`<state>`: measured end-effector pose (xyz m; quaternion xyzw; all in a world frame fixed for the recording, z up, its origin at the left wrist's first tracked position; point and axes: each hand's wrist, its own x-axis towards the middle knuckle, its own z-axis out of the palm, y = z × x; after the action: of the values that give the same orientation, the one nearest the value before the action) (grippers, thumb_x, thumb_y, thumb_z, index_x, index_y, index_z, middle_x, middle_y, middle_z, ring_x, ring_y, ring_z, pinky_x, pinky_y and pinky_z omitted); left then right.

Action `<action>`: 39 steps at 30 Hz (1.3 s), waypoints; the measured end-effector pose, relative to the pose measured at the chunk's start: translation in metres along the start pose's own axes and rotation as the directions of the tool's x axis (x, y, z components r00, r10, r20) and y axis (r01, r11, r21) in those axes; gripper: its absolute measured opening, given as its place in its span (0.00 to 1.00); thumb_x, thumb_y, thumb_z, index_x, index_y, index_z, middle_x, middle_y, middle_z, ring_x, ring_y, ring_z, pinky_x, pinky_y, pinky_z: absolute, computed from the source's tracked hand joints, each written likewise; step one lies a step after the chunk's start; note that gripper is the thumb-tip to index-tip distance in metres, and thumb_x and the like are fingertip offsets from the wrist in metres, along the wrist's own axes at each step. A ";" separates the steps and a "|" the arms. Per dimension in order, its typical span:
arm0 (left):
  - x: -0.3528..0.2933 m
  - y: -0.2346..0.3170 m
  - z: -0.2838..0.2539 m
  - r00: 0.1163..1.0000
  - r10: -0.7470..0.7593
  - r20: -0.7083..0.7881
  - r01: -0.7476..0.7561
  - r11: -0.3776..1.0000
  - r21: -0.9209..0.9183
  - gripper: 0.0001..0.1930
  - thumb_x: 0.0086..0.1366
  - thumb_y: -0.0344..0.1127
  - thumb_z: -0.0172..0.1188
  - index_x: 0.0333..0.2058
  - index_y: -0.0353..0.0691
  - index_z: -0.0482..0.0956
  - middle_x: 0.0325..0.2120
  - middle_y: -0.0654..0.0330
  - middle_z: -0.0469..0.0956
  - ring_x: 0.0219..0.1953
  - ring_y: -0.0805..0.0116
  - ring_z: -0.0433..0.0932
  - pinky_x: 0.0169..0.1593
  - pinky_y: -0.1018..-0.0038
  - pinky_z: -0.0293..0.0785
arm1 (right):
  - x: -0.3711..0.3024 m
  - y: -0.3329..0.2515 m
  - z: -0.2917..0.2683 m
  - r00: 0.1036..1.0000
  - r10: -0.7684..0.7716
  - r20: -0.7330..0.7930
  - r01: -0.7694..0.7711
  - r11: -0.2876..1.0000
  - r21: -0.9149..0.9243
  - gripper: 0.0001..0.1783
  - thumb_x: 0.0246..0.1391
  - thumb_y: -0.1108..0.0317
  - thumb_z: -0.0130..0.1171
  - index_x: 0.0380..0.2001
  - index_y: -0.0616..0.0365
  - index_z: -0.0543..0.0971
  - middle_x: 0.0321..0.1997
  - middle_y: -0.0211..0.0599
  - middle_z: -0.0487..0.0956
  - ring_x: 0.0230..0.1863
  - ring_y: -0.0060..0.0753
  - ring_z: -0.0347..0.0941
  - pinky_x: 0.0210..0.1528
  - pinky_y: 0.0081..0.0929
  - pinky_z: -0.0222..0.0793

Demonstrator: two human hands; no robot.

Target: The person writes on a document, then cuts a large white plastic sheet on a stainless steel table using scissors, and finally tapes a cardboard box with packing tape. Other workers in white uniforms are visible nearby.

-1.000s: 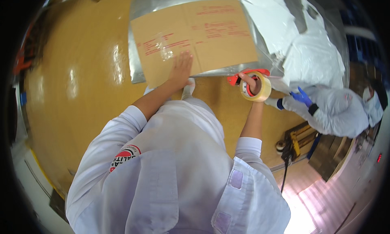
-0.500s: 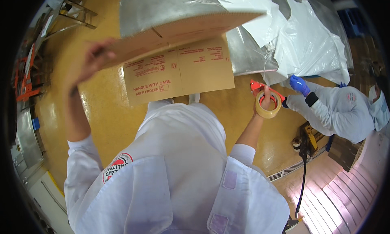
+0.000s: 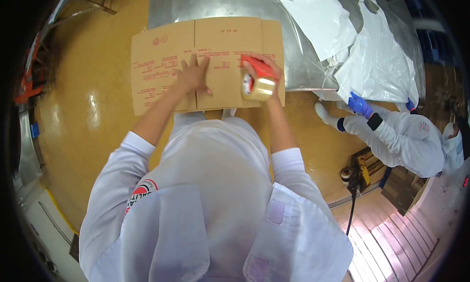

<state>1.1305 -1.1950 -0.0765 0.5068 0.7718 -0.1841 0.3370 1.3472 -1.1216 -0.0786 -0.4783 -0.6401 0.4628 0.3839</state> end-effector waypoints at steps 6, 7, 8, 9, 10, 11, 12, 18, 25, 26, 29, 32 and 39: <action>0.003 0.001 0.059 0.987 0.033 -0.155 -0.042 0.998 -0.057 0.71 0.34 0.45 0.81 0.70 0.64 0.35 0.71 0.49 0.27 0.69 0.27 0.34 0.57 0.25 0.53 | 0.043 0.044 0.074 0.912 -0.410 0.023 0.410 0.906 -0.110 0.18 0.41 0.68 0.75 0.37 0.59 0.82 0.41 0.39 0.82 0.45 0.32 0.79 0.51 0.27 0.74; 0.005 0.001 0.060 0.986 0.033 -0.161 -0.044 0.997 -0.064 0.71 0.34 0.45 0.81 0.70 0.64 0.35 0.71 0.49 0.27 0.69 0.26 0.34 0.57 0.24 0.53 | 0.051 0.053 0.082 0.906 -0.423 0.030 0.423 0.900 -0.108 0.18 0.41 0.68 0.75 0.37 0.59 0.82 0.41 0.39 0.82 0.46 0.33 0.78 0.51 0.28 0.74; 0.007 0.002 0.061 0.985 0.035 -0.166 -0.047 0.996 -0.069 0.71 0.35 0.45 0.81 0.70 0.64 0.35 0.71 0.49 0.27 0.69 0.26 0.34 0.56 0.24 0.53 | 0.054 0.068 0.086 0.905 -0.420 0.059 0.424 0.895 -0.135 0.18 0.41 0.70 0.74 0.38 0.60 0.82 0.40 0.39 0.82 0.44 0.32 0.79 0.51 0.28 0.74; 0.010 0.001 0.063 0.985 0.033 -0.170 -0.047 0.996 -0.076 0.71 0.35 0.45 0.81 0.70 0.64 0.35 0.71 0.49 0.27 0.69 0.26 0.34 0.56 0.23 0.53 | 0.061 0.074 0.088 0.975 -0.171 0.141 0.145 0.973 0.179 0.18 0.41 0.71 0.74 0.38 0.61 0.82 0.39 0.38 0.82 0.43 0.31 0.79 0.50 0.27 0.75; 0.010 0.002 0.064 0.985 0.021 -0.173 -0.036 0.996 -0.080 0.71 0.34 0.44 0.81 0.70 0.64 0.35 0.71 0.49 0.28 0.69 0.26 0.34 0.56 0.23 0.53 | 0.064 0.081 0.085 0.954 0.063 0.294 -0.191 0.883 0.429 0.18 0.41 0.71 0.74 0.38 0.61 0.82 0.39 0.38 0.82 0.42 0.30 0.79 0.49 0.27 0.75; 0.010 0.003 0.064 0.984 0.013 -0.176 -0.028 0.996 -0.081 0.71 0.34 0.43 0.81 0.70 0.64 0.35 0.71 0.49 0.28 0.69 0.26 0.35 0.57 0.24 0.53 | 0.067 0.087 0.089 0.933 0.112 0.341 -0.265 0.855 0.446 0.17 0.41 0.72 0.73 0.37 0.61 0.82 0.38 0.37 0.82 0.40 0.30 0.79 0.47 0.27 0.76; 0.009 0.004 0.064 0.984 0.013 -0.178 -0.028 0.996 -0.083 0.71 0.34 0.42 0.81 0.70 0.65 0.35 0.71 0.49 0.28 0.69 0.27 0.35 0.57 0.24 0.53 | 0.068 0.095 0.089 0.909 0.164 0.383 -0.340 0.824 0.454 0.17 0.41 0.73 0.73 0.37 0.62 0.81 0.37 0.37 0.82 0.39 0.29 0.79 0.46 0.26 0.76; 0.011 0.001 0.063 0.985 -0.013 -0.171 -0.008 0.993 -0.120 0.71 0.34 0.42 0.82 0.70 0.63 0.35 0.71 0.47 0.29 0.68 0.25 0.35 0.56 0.22 0.51 | 0.019 0.081 0.074 0.913 -0.344 0.219 0.392 0.887 -0.243 0.15 0.41 0.75 0.72 0.36 0.63 0.81 0.36 0.40 0.82 0.34 0.27 0.79 0.41 0.23 0.76; 0.014 0.004 0.068 0.983 -0.054 -0.177 0.030 0.991 -0.134 0.72 0.33 0.37 0.82 0.70 0.66 0.35 0.71 0.50 0.28 0.69 0.28 0.33 0.57 0.24 0.50 | -0.039 0.066 0.046 0.939 -0.113 0.325 0.203 0.944 -0.258 0.12 0.42 0.72 0.71 0.32 0.62 0.81 0.32 0.35 0.82 0.33 0.28 0.80 0.38 0.24 0.76; 0.013 0.003 0.069 0.982 -0.054 -0.183 0.028 0.990 -0.140 0.72 0.33 0.37 0.82 0.70 0.66 0.35 0.71 0.50 0.28 0.69 0.28 0.32 0.57 0.24 0.50 | -0.022 0.079 0.049 0.925 -0.007 0.380 0.123 0.952 -0.280 0.12 0.44 0.71 0.70 0.33 0.62 0.80 0.32 0.35 0.82 0.33 0.28 0.80 0.37 0.25 0.76; 0.010 0.007 0.065 0.981 -0.021 -0.191 0.001 0.994 -0.105 0.72 0.32 0.38 0.82 0.70 0.66 0.35 0.71 0.49 0.27 0.69 0.28 0.33 0.57 0.25 0.52 | 0.043 0.154 0.056 0.835 0.257 0.486 -0.092 0.937 -0.337 0.12 0.48 0.68 0.67 0.35 0.63 0.80 0.34 0.37 0.83 0.33 0.28 0.80 0.36 0.26 0.77; 0.010 0.006 0.066 0.978 0.018 -0.208 -0.030 0.998 -0.053 0.72 0.31 0.43 0.83 0.70 0.64 0.37 0.71 0.45 0.29 0.69 0.26 0.36 0.55 0.24 0.54 | 0.068 0.174 0.064 0.683 0.381 0.623 -0.315 0.924 -0.219 0.15 0.53 0.66 0.62 0.41 0.64 0.78 0.34 0.41 0.84 0.33 0.31 0.81 0.35 0.27 0.78; -0.005 -0.008 0.031 0.979 0.149 -0.141 -0.145 0.989 0.037 0.65 0.35 0.58 0.78 0.70 0.61 0.45 0.71 0.46 0.38 0.70 0.35 0.42 0.59 0.36 0.59 | 0.051 0.074 0.042 0.325 0.589 0.740 -0.640 0.713 -0.286 0.18 0.52 0.55 0.60 0.38 0.59 0.82 0.36 0.42 0.84 0.34 0.34 0.81 0.38 0.32 0.74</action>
<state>1.1353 -1.2208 -0.0950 0.5789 0.7518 -0.1322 0.2866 1.3138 -1.0731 -0.1587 -0.4156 -0.4960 0.7511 -0.1311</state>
